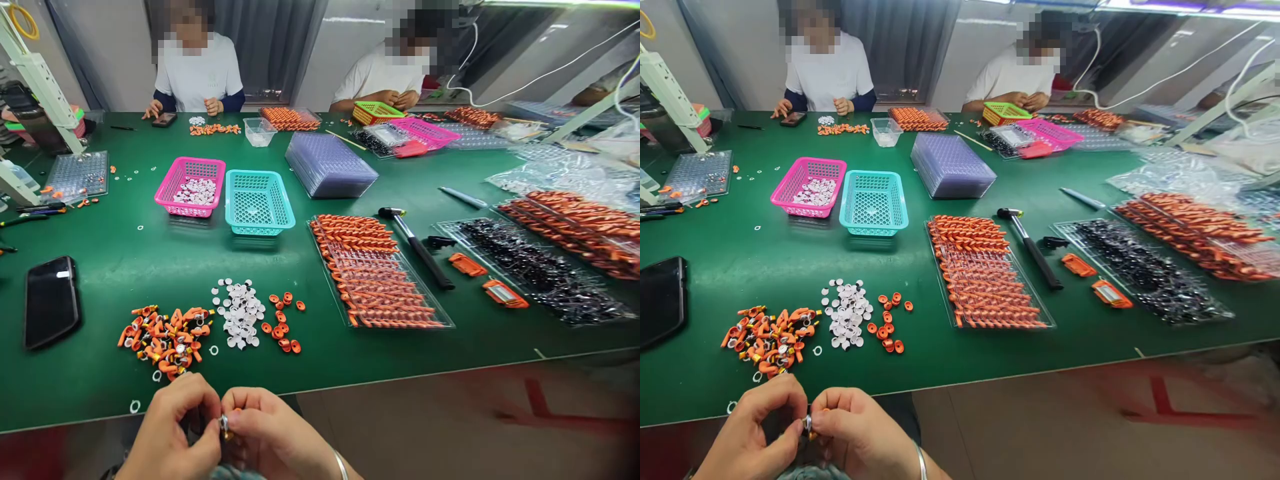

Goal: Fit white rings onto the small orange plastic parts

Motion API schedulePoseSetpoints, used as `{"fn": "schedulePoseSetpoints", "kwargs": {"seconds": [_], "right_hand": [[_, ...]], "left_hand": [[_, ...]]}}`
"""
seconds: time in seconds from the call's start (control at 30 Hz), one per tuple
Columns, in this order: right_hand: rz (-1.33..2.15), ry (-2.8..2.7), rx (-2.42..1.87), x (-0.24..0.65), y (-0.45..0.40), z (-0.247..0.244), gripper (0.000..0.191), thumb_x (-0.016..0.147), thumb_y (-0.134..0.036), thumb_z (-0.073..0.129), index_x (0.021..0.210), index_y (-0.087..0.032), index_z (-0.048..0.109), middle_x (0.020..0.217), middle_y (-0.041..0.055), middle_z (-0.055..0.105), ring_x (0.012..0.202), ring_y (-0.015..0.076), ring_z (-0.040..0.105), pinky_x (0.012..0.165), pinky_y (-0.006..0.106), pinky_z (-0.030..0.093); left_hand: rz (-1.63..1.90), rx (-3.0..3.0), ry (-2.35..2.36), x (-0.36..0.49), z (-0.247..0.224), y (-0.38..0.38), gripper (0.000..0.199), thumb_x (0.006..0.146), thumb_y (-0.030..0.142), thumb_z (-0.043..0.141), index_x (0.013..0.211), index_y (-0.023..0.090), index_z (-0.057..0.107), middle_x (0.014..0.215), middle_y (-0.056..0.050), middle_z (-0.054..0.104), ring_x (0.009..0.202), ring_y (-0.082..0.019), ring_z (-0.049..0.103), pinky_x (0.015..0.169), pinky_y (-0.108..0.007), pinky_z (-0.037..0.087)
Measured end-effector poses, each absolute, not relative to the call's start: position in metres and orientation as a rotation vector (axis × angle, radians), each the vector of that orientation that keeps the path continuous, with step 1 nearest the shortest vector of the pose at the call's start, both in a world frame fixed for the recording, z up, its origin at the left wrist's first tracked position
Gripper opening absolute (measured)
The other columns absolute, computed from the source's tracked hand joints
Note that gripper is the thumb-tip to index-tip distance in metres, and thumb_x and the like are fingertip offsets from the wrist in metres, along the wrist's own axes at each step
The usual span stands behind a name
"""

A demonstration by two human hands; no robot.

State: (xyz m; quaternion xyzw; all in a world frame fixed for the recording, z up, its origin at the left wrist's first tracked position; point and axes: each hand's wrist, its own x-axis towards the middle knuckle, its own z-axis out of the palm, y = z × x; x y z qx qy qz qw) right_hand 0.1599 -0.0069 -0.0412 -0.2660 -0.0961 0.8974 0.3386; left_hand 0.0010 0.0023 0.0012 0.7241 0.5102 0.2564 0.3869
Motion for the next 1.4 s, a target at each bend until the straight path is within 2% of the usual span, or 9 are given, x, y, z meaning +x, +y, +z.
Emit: {"fn": "schedulePoseSetpoints", "kwargs": {"seconds": [0.23, 0.33, 0.4, 0.47, 0.63, 0.83, 1.0, 1.17, 1.4], "right_hand": [[2.201, -0.357, -0.606, 0.182, -0.006, -0.041, 0.028, 0.070, -0.029, 0.083, 0.069, -0.011, 0.061, 0.057, -0.0030, 0.052, 0.050, 0.0059, 0.046, 0.053, 0.019, 0.040], [2.017, -0.425, -0.652, 0.195, -0.004, -0.039, 0.026, 0.072, -0.028, 0.083, 0.071, -0.011, 0.063, 0.074, 0.0017, 0.060, 0.064, 0.0086, 0.057, 0.063, 0.020, 0.046], [1.937, -0.435, -0.681, 0.202, -0.003, -0.038, 0.026, 0.073, -0.029, 0.083, 0.073, -0.013, 0.062, 0.083, 0.0037, 0.065, 0.073, 0.0114, 0.063, 0.071, 0.023, 0.049], [1.891, -0.436, -0.700, 0.209, -0.003, -0.039, 0.026, 0.076, -0.031, 0.081, 0.074, -0.014, 0.061, 0.082, 0.0034, 0.066, 0.071, 0.0120, 0.065, 0.070, 0.024, 0.050], [1.812, -0.461, -0.760, 0.218, -0.003, -0.046, 0.032, 0.074, -0.037, 0.080, 0.070, -0.016, 0.056, 0.056, -0.0054, 0.051, 0.044, 0.0056, 0.044, 0.048, 0.020, 0.039], [1.725, -0.525, -0.862, 0.225, -0.002, -0.048, 0.035, 0.074, -0.041, 0.080, 0.070, -0.017, 0.054, 0.049, -0.0099, 0.037, 0.043, 0.0041, 0.026, 0.044, 0.019, 0.027], [1.640, -0.613, -0.953, 0.231, -0.006, -0.051, 0.037, 0.075, -0.047, 0.078, 0.073, -0.017, 0.056, 0.055, -0.0087, 0.040, 0.045, 0.0050, 0.032, 0.047, 0.021, 0.028], [1.576, -0.723, -0.994, 0.234, -0.008, -0.054, 0.031, 0.084, -0.045, 0.070, 0.078, -0.017, 0.059, 0.071, -0.0014, 0.056, 0.062, 0.0109, 0.052, 0.063, 0.025, 0.040], [1.455, -0.889, -1.041, 0.218, -0.006, -0.040, 0.030, 0.089, -0.047, 0.063, 0.082, -0.018, 0.058, 0.082, 0.0023, 0.059, 0.076, 0.0151, 0.058, 0.074, 0.028, 0.046]], "left_hand": [[0.557, 2.189, 1.342, -0.017, -0.003, 0.018, 0.029, 0.087, 0.023, 0.053, 0.059, 0.019, 0.053, 0.066, 0.000, 0.058, 0.064, -0.015, 0.057, 0.057, -0.024, 0.044], [0.586, 2.276, 1.309, -0.018, -0.004, 0.032, 0.013, 0.085, 0.020, 0.058, 0.082, 0.022, 0.070, 0.086, -0.003, 0.068, 0.080, -0.019, 0.064, 0.071, -0.028, 0.049], [0.598, 2.311, 1.288, -0.013, -0.003, 0.045, 0.024, 0.087, 0.015, 0.053, 0.101, 0.022, 0.071, 0.091, -0.004, 0.072, 0.083, -0.020, 0.066, 0.073, -0.030, 0.049], [0.548, 2.367, 1.266, -0.005, 0.000, 0.061, 0.025, 0.091, 0.015, 0.049, 0.099, 0.021, 0.072, 0.087, -0.004, 0.073, 0.079, -0.020, 0.066, 0.072, -0.031, 0.048], [0.405, 2.519, 1.248, 0.023, 0.003, 0.097, 0.014, 0.091, 0.017, 0.061, 0.096, 0.020, 0.073, 0.089, -0.005, 0.073, 0.083, -0.023, 0.064, 0.076, -0.036, 0.046], [0.315, 2.622, 1.061, 0.061, -0.002, 0.106, 0.012, 0.089, 0.013, 0.065, 0.088, 0.020, 0.075, 0.086, -0.004, 0.072, 0.084, -0.022, 0.062, 0.077, -0.033, 0.045], [0.237, 2.701, 0.988, 0.082, -0.005, 0.109, 0.017, 0.091, 0.012, 0.062, 0.084, 0.020, 0.076, 0.082, -0.005, 0.069, 0.081, -0.022, 0.057, 0.073, -0.034, 0.042], [0.234, 2.703, 1.026, 0.083, -0.008, 0.109, 0.020, 0.086, 0.004, 0.060, 0.072, 0.015, 0.069, 0.077, -0.007, 0.065, 0.077, -0.023, 0.054, 0.069, -0.034, 0.043], [0.545, 2.347, 1.068, 0.054, -0.007, 0.076, 0.030, 0.094, 0.004, 0.041, 0.112, 0.018, 0.061, 0.097, -0.006, 0.065, 0.085, -0.017, 0.061, 0.075, -0.029, 0.052]]}}
